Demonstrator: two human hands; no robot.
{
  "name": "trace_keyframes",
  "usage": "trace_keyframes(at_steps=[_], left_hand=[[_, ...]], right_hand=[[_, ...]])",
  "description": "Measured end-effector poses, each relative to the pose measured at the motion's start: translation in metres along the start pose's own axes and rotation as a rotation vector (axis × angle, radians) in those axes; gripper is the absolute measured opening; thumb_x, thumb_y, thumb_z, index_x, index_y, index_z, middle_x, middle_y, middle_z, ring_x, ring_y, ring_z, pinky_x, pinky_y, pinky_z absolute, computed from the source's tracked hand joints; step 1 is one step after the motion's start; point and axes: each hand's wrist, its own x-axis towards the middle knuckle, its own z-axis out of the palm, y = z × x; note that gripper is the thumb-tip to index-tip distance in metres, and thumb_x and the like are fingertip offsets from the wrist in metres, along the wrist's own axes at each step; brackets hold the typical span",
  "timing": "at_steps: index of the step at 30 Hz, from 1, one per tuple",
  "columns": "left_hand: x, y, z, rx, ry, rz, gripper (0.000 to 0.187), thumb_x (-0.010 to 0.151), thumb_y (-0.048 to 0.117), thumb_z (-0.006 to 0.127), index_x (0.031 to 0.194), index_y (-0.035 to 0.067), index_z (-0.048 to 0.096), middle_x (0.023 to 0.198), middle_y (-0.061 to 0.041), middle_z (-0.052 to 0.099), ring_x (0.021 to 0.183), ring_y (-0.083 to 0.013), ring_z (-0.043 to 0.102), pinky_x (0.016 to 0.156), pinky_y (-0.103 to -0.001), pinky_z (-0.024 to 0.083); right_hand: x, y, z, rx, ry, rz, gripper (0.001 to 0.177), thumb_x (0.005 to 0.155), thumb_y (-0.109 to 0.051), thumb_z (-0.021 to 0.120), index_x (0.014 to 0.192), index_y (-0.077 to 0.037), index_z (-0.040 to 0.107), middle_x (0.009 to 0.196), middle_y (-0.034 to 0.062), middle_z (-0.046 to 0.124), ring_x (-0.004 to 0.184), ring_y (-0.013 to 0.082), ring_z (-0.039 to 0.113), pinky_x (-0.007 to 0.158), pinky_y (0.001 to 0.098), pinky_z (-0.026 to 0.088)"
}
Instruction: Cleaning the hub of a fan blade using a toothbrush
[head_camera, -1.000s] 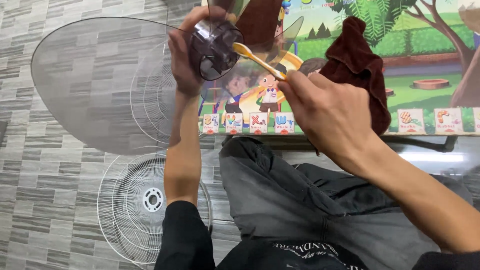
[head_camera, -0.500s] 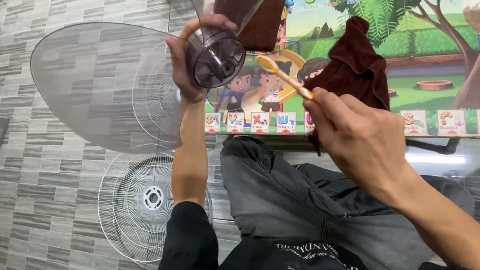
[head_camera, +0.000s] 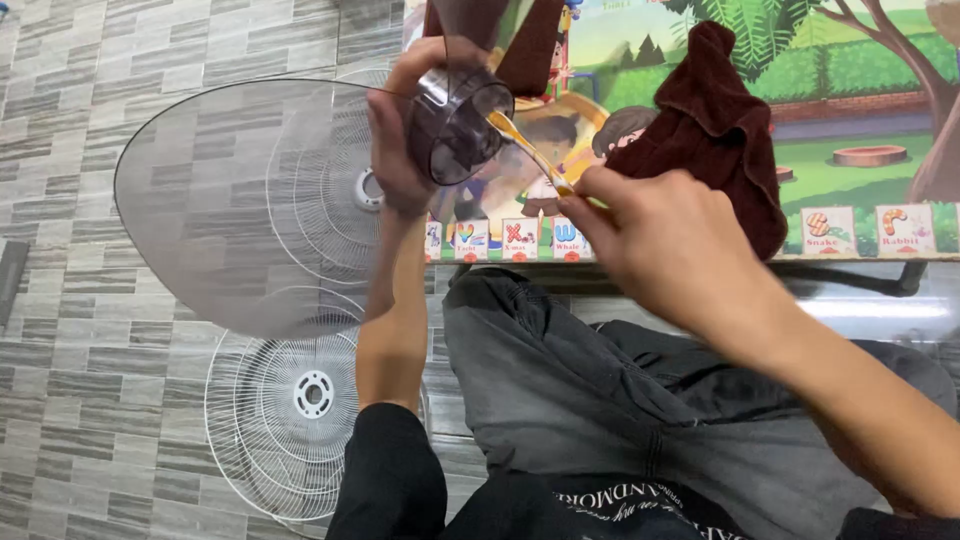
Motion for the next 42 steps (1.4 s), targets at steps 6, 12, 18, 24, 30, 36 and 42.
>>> trace_keyframes(at_steps=[6, 12, 18, 24, 30, 36, 42], left_hand=[[-0.002, -0.005, 0.007, -0.193, 0.062, 0.003, 0.068, 0.110, 0.058, 0.022, 0.131, 0.004, 0.058, 0.126, -0.014, 0.061, 0.116, -0.0200, 0.058, 0.106, -0.035, 0.047], [0.005, -0.014, -0.003, -0.274, 0.096, 0.025, 0.071, 0.108, 0.059, 0.022, 0.127, 0.003, 0.060, 0.123, -0.014, 0.065, 0.115, -0.0201, 0.062, 0.108, -0.035, 0.047], [0.006, -0.027, -0.015, -0.470, 0.131, 0.033, 0.071, 0.109, 0.060, 0.025, 0.129, 0.003, 0.060, 0.120, -0.019, 0.065, 0.096, -0.0289, 0.063, 0.086, -0.038, 0.053], [0.005, -0.021, -0.019, -0.546, 0.039, -0.033, 0.075, 0.106, 0.064, 0.026, 0.130, 0.003, 0.061, 0.122, -0.017, 0.066, 0.101, -0.0290, 0.065, 0.089, -0.040, 0.054], [0.001, -0.014, -0.009, -0.339, 0.079, -0.045, 0.079, 0.104, 0.066, 0.025, 0.131, 0.001, 0.060, 0.127, -0.017, 0.066, 0.114, -0.0218, 0.066, 0.104, -0.035, 0.054], [-0.001, -0.016, -0.003, -0.298, 0.071, -0.022, 0.077, 0.105, 0.067, 0.023, 0.130, 0.004, 0.060, 0.126, -0.013, 0.066, 0.108, -0.0199, 0.065, 0.098, -0.033, 0.054], [-0.005, -0.030, 0.004, -0.393, 0.143, 0.062, 0.079, 0.106, 0.066, 0.022, 0.130, 0.001, 0.061, 0.122, -0.015, 0.069, 0.102, -0.0181, 0.066, 0.092, -0.031, 0.054]], right_hand=[[0.020, 0.017, -0.011, 0.512, -0.301, 0.063, 0.024, 0.097, -0.023, 0.069, 0.087, -0.003, 0.079, 0.050, 0.0023, 0.054, 0.041, 0.0106, 0.038, 0.039, 0.0284, 0.029], [0.032, 0.025, 0.010, 1.205, -0.461, 0.361, 0.037, 0.106, -0.034, 0.053, 0.099, -0.003, 0.071, 0.049, -0.0033, 0.039, 0.036, 0.0066, 0.029, 0.031, 0.0229, 0.019], [0.007, 0.011, -0.004, 0.451, 0.113, -0.007, 0.022, 0.103, -0.016, 0.064, 0.098, 0.003, 0.075, 0.063, 0.0058, 0.065, 0.043, 0.0111, 0.041, 0.039, 0.0262, 0.028], [-0.012, -0.005, 0.001, -0.075, 0.340, -0.239, 0.008, 0.102, -0.013, 0.075, 0.103, -0.006, 0.072, 0.072, -0.0007, 0.070, 0.045, 0.0166, 0.056, 0.039, 0.0349, 0.036], [-0.021, -0.011, 0.025, -0.606, 0.385, -0.133, 0.024, 0.110, -0.035, 0.065, 0.122, -0.014, 0.069, 0.068, -0.0003, 0.058, 0.034, 0.0142, 0.048, 0.032, 0.0303, 0.037], [0.005, -0.014, -0.001, 0.424, 0.005, -0.009, 0.023, 0.097, -0.020, 0.067, 0.087, 0.000, 0.075, 0.051, 0.0098, 0.061, 0.036, 0.0222, 0.047, 0.039, 0.0364, 0.039], [0.017, 0.012, 0.021, 1.358, -0.474, 0.461, 0.032, 0.104, -0.033, 0.057, 0.096, -0.003, 0.068, 0.051, -0.0022, 0.041, 0.034, 0.0042, 0.023, 0.029, 0.0214, 0.014]])
